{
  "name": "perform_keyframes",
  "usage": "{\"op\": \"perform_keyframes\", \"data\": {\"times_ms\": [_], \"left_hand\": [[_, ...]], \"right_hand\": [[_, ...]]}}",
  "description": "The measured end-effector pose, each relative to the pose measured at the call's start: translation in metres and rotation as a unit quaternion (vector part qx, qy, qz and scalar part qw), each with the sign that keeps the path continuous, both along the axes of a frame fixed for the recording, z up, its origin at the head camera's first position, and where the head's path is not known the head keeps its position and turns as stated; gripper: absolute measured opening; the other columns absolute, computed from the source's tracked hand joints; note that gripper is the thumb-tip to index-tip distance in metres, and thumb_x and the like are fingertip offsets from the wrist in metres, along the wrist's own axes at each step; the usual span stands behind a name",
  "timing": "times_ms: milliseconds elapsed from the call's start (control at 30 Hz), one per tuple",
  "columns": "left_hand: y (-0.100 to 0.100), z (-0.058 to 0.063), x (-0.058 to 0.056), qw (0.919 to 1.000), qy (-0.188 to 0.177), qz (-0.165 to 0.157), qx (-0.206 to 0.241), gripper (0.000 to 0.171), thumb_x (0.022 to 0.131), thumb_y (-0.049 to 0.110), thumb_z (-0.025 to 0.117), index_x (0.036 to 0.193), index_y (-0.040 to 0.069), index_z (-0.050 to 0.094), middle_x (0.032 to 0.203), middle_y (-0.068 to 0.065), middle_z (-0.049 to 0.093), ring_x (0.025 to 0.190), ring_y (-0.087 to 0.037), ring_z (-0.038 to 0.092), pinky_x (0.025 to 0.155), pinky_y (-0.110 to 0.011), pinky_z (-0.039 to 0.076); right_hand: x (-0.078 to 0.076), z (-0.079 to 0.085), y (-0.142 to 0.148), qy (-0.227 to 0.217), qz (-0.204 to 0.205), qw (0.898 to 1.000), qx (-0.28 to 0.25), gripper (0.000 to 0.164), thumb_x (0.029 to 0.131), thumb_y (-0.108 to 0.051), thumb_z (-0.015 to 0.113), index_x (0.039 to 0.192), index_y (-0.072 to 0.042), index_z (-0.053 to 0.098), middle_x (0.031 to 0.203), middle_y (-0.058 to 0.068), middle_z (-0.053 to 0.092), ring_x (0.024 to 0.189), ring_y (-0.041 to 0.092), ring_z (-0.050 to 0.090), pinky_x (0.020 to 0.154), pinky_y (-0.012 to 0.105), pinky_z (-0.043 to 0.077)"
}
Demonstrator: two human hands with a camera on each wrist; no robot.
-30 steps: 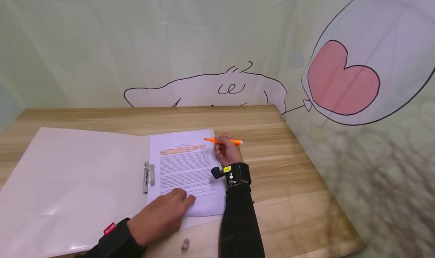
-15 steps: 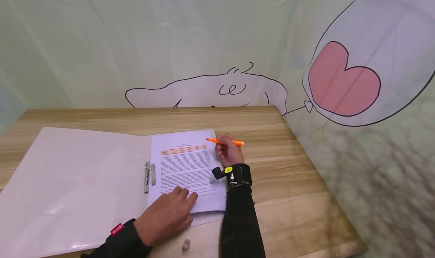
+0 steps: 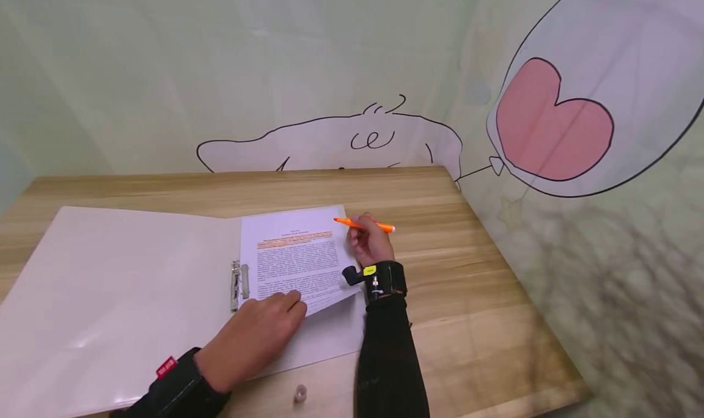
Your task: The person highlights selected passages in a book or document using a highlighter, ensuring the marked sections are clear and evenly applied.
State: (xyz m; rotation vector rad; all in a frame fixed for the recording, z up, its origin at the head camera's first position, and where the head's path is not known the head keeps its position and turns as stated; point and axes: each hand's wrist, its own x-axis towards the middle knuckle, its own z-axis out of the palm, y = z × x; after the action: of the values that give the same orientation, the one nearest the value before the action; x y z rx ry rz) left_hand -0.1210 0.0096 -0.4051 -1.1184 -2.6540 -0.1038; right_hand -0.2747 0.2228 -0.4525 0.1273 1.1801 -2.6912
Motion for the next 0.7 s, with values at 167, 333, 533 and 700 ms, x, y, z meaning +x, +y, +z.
{"op": "perform_keyframes", "data": {"times_ms": [167,333,533,700], "left_hand": [[0.002,-0.007,-0.001,0.9994,-0.029,-0.005,0.014,0.014,0.084,0.007,0.079,0.094,0.002,0.071,0.077,-0.004,0.061,0.049,-0.01,0.046,0.041,-0.022,0.041],[0.0,-0.013,-0.005,0.9949,-0.072,-0.007,0.071,0.021,0.086,0.025,0.078,0.09,0.007,0.069,0.077,-0.001,0.059,0.055,-0.01,0.049,0.049,-0.024,0.048],[-0.003,-0.013,-0.011,0.9712,-0.17,0.035,0.163,0.021,0.094,0.033,0.067,0.082,0.017,0.063,0.071,0.008,0.044,0.061,-0.006,0.044,0.056,-0.02,0.04],[-0.002,-0.008,-0.015,0.9492,-0.22,0.049,0.22,0.025,0.096,0.027,0.067,0.077,0.019,0.053,0.067,0.01,0.041,0.062,-0.005,0.045,0.056,-0.019,0.039]], "right_hand": [[-0.002,-0.002,0.001,-0.002,0.003,1.0,-0.03,0.027,0.103,-0.004,0.044,0.077,-0.007,0.048,0.059,0.004,0.058,0.051,0.015,0.043,0.043,0.021,0.023],[-0.009,-0.013,0.006,0.012,0.022,0.995,-0.097,0.041,0.104,-0.003,0.036,0.066,-0.008,0.048,0.055,0.005,0.056,0.048,0.016,0.038,0.048,0.023,0.018],[-0.013,-0.022,0.012,0.033,0.022,0.988,-0.149,0.045,0.103,-0.006,0.034,0.064,-0.005,0.056,0.055,0.004,0.052,0.048,0.016,0.037,0.048,0.023,0.015],[-0.014,-0.023,0.015,0.032,0.014,0.987,-0.156,0.043,0.103,-0.007,0.036,0.065,-0.005,0.056,0.056,0.003,0.052,0.049,0.015,0.033,0.049,0.024,0.014]]}}
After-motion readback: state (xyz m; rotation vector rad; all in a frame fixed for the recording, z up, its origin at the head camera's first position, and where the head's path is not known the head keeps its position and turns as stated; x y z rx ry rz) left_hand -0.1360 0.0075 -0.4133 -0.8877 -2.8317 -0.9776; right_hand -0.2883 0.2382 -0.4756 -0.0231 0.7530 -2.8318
